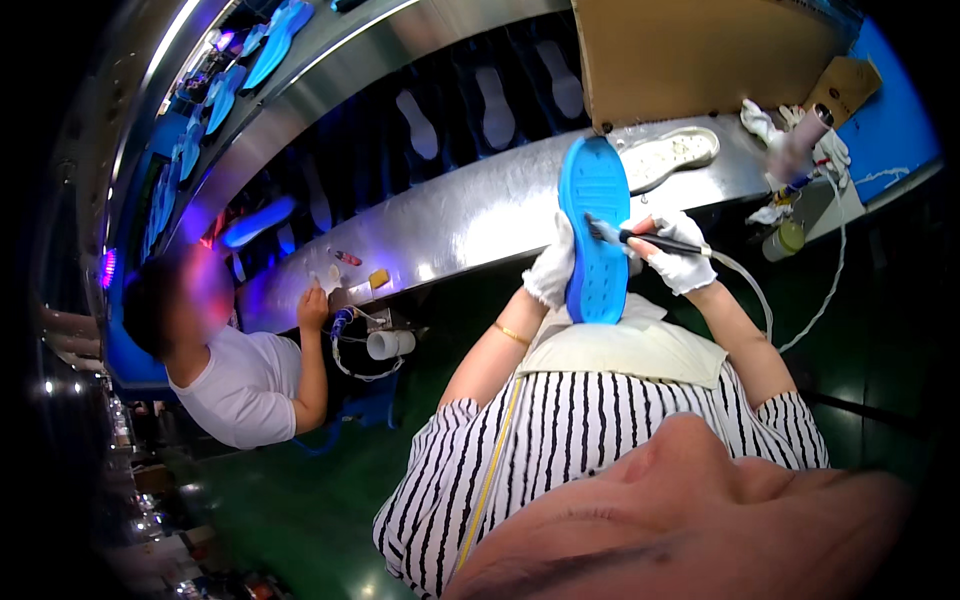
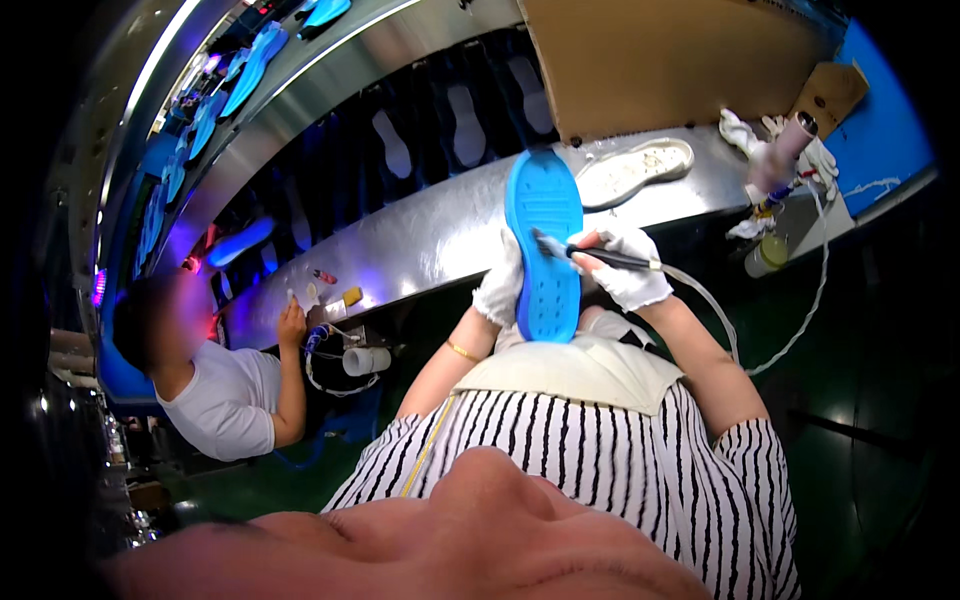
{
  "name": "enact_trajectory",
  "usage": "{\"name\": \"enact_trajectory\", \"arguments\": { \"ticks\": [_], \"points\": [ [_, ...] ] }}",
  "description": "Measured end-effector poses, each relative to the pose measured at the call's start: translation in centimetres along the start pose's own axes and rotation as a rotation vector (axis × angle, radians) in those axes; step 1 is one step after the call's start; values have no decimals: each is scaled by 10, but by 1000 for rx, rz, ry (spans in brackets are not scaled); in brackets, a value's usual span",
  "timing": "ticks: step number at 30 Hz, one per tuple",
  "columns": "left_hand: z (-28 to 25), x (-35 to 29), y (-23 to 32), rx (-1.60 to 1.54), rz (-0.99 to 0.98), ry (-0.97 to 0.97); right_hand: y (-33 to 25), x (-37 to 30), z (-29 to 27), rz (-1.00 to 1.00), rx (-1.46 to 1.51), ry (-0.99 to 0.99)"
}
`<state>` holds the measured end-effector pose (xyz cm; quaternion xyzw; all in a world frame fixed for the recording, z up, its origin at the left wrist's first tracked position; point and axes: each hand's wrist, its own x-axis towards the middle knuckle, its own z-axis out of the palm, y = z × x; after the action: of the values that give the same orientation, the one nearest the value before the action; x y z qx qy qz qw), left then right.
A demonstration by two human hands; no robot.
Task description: The person applies adhesive to the underside of blue shoe insoles using a brush-tipped applicator tool while holding the insoles in a gloved hand. The person takes an insole from the conveyor, coats the surface with adhesive, and places the treated insole onto the moving conveyor belt before repeating the process.
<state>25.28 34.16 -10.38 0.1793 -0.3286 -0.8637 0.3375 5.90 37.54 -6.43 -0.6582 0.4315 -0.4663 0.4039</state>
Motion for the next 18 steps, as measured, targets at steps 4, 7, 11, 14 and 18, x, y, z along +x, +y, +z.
{"name": "enact_trajectory", "arguments": {
  "ticks": [4, 7, 11, 14, 18],
  "points": [
    [2, 21, 9, -88, 154, 85, -5, 10, 3, 86, 178, 14],
    [-7, 32, 14, -163, 261, 37, -10, 22, 3, 107, 83, 69],
    [-17, 56, 13, -336, 287, 5, -20, 24, 17, -223, 10, 27],
    [-55, 63, 8, -448, 369, 72, -26, 27, 21, 56, 262, -113],
    [-36, 64, 25, -512, 479, -48, -9, 30, 20, 19, 155, 52]
  ]
}}
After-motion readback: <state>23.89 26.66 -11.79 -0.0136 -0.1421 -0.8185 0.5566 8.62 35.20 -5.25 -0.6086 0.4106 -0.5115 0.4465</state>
